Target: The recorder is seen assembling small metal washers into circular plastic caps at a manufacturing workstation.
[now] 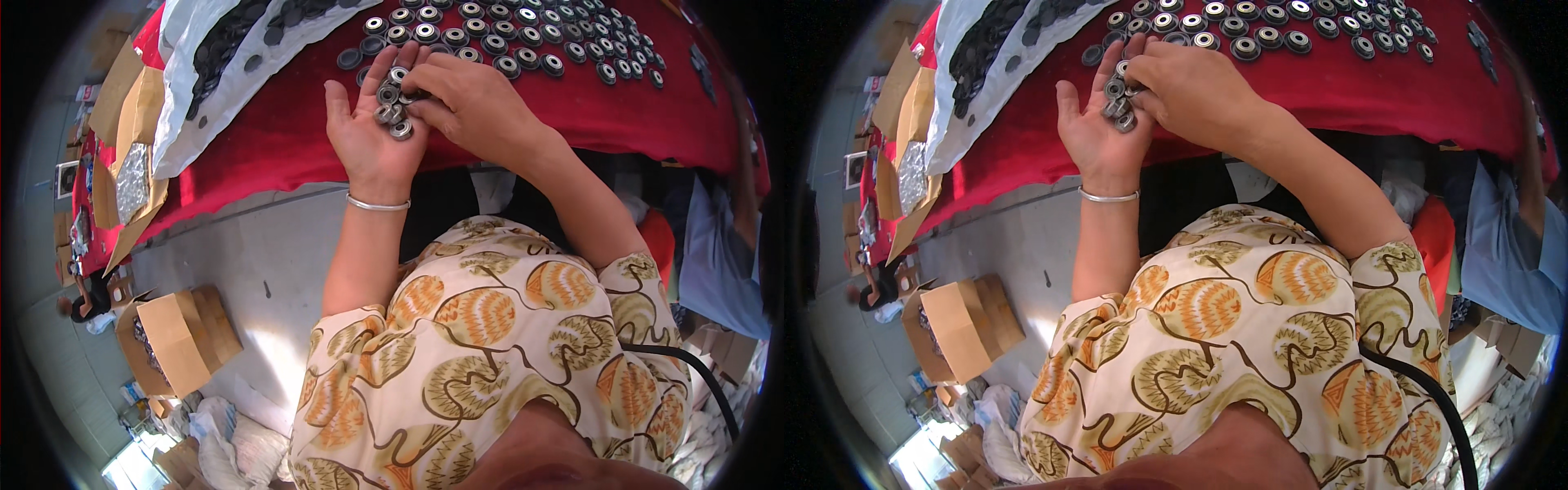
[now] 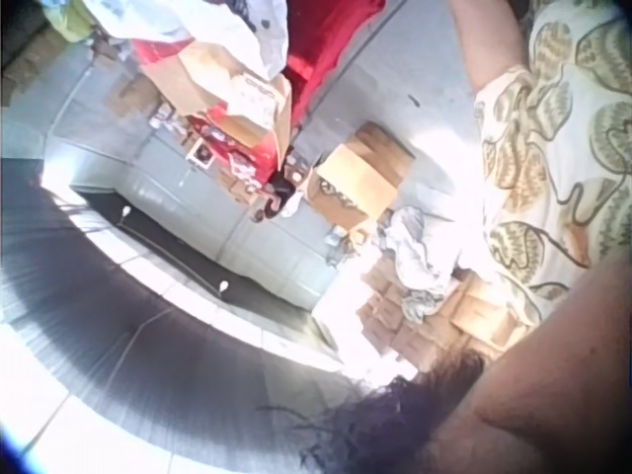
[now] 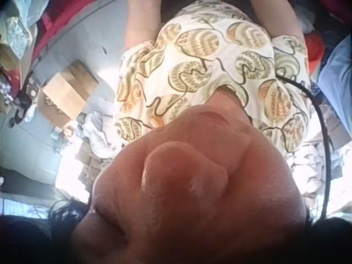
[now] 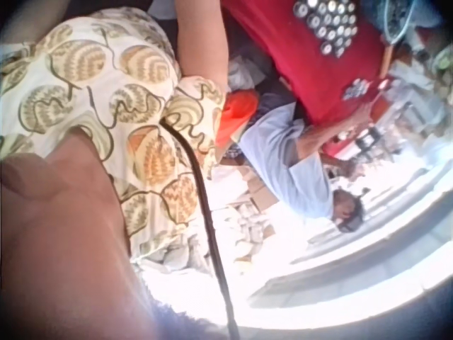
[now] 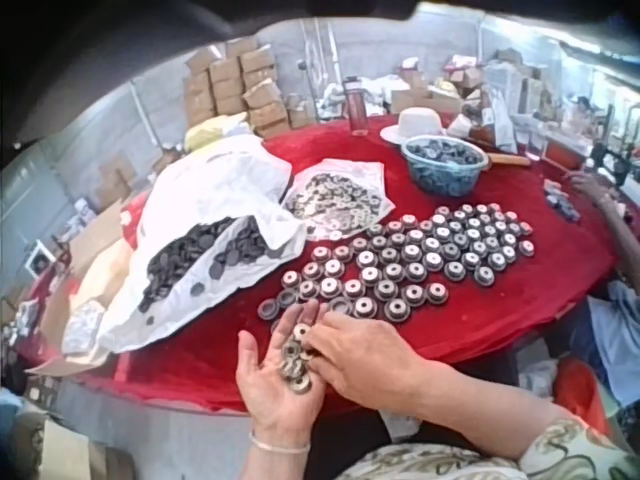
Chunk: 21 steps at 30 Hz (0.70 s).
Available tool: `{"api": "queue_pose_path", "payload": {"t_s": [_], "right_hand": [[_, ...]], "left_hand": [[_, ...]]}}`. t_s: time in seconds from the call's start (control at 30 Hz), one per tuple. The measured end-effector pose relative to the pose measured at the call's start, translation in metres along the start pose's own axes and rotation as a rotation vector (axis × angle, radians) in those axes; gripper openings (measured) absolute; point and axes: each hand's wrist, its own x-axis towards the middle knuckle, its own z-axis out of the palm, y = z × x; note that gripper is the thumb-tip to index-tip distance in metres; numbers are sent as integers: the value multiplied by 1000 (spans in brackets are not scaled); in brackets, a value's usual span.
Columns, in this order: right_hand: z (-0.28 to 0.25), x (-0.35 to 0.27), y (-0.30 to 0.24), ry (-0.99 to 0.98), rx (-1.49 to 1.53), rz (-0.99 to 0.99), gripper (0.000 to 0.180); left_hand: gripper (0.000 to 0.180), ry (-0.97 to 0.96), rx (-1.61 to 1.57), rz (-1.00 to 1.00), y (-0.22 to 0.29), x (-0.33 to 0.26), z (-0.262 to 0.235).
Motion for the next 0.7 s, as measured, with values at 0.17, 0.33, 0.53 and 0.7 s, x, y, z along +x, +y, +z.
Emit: {"api": "queue_pose_path", "payload": {"t_s": [0.17,0.33,0.53,0.7], "right_hand": [[-3,7,17,67,357,-71,14],[-18,13,48,136,349,183,15],[-1,11,57,221,-309,-11,12],[1,10,54,178,-366,-25,10]], "left_hand": [[70,25,-5,29,7,1,0],[68,3,-135,45,18,4,-6],[66,-37,-155,112,38,5,-13],[66,-45,-153,121,38,6,-14]]}}
